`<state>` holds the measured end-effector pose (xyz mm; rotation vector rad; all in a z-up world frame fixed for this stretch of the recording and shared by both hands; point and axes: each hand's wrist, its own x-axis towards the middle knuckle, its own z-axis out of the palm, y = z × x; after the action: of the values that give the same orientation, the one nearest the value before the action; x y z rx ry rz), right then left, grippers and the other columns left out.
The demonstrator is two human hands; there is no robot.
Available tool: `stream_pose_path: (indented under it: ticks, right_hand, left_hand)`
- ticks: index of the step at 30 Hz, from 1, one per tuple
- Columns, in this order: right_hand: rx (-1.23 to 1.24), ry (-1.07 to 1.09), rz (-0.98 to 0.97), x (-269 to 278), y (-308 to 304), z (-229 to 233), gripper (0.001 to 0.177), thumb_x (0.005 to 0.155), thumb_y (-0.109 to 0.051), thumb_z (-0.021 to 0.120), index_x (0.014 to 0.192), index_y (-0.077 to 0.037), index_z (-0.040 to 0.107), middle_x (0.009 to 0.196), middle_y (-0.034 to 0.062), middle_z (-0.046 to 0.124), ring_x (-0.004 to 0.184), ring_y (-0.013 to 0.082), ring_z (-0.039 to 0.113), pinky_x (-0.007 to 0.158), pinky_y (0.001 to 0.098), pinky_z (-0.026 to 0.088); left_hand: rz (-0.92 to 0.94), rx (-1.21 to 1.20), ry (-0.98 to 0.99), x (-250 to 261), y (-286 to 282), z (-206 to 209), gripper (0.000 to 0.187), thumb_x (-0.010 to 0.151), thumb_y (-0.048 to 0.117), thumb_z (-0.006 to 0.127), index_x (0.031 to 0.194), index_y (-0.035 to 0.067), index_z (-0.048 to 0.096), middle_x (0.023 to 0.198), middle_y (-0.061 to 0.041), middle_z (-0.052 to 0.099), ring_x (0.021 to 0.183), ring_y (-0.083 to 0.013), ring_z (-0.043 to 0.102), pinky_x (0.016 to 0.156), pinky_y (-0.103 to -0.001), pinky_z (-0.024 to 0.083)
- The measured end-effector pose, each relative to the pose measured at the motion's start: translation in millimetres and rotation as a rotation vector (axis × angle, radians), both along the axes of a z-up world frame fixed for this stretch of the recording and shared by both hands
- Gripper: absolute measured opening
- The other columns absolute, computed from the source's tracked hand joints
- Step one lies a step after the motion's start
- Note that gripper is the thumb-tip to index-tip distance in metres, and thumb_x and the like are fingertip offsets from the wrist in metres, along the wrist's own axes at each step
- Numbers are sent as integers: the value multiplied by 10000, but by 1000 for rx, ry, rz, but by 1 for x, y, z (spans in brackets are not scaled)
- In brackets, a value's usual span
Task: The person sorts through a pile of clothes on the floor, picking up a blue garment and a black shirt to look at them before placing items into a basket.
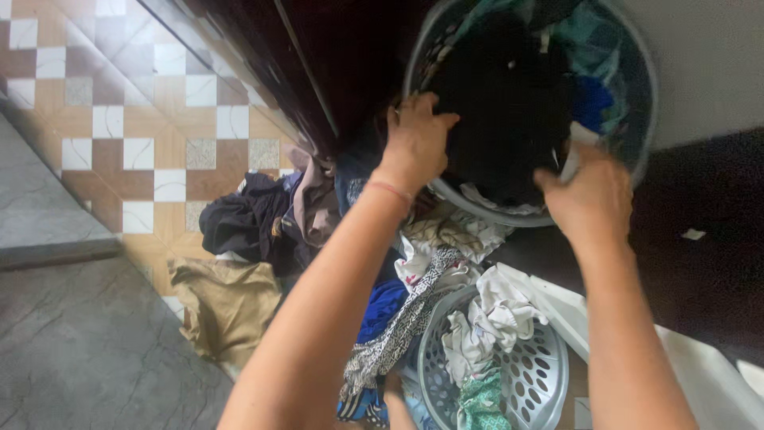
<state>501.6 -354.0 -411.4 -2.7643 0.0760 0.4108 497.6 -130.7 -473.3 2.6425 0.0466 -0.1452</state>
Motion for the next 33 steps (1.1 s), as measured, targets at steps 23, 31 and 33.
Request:
stream_pose_path:
  ticks: [23,31,33]
  right_hand:
    - [-20,-172,506,83,84,-219,813,886,-442,697,1621,-210,441,1724,247,152,1532,527,69,1065,870,77]
    - [530,-462,677,-241,119,-271,296,865,24,634,1158,-13,607,1153,164,600,1127,352,575,1012,464,472]
    - [536,349,569,-313,139,-322,564,790,-52,635,1345,-77,539,1467,156,526,931,284,652,910,388,534]
  left_hand:
    - [821,-396,226,-400,77,-179,730,885,131,686,1540,131,364,1638,-270,264,1512,-429,255,1190,-481,252]
    - [1031,-509,299,-520,59,-229,786,851,148,694,1539,114,316,1602,-275,326,1451,-414,376,1167,-429,322]
    - [1093,-535,404,-536,55,-237,773,842,146,691,1529,138,338,1520,-261,433,1361,-404,470,1126,-425,376]
